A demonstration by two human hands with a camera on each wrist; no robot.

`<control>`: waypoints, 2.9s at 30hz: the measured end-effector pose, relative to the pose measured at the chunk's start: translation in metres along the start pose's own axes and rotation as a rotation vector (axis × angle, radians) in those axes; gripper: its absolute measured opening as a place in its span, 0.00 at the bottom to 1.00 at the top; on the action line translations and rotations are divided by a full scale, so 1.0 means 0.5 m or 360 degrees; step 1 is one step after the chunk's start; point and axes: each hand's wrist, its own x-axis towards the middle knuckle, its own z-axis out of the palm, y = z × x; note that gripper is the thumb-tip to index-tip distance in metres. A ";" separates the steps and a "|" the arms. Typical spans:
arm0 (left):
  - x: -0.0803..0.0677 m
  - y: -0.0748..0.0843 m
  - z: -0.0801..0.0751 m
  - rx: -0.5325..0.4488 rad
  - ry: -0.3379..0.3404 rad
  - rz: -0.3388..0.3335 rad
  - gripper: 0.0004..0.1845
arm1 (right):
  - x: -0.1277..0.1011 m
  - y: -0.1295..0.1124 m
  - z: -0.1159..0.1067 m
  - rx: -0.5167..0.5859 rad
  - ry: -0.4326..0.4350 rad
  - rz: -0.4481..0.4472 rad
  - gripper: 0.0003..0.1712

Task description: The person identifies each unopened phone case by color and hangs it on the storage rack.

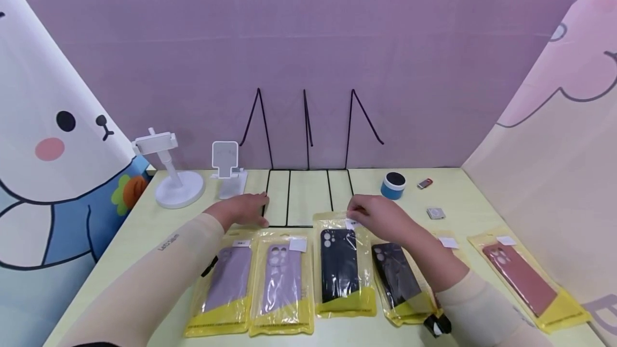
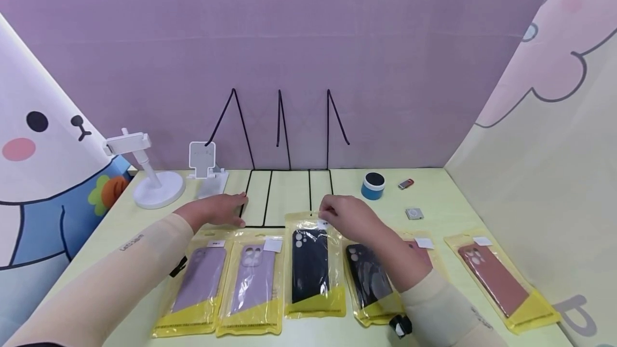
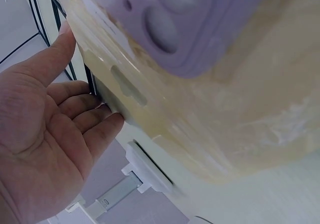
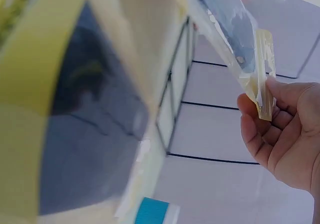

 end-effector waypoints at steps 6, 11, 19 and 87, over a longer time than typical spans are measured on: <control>0.005 -0.003 0.005 0.0027 -0.0008 0.0011 0.39 | -0.015 -0.020 -0.048 0.0108 -0.0030 -0.0058 0.03; 0.006 -0.004 0.006 0.0053 -0.0021 0.0010 0.39 | -0.025 -0.034 -0.084 0.0128 -0.0018 -0.0111 0.03; 0.006 -0.005 0.006 0.0054 -0.0020 -0.0002 0.40 | -0.036 -0.048 -0.139 0.0092 0.0082 -0.0187 0.03; -0.003 0.016 -0.006 0.0024 -0.0040 -0.0041 0.40 | 0.238 0.032 -0.306 0.0167 0.0521 0.0435 0.29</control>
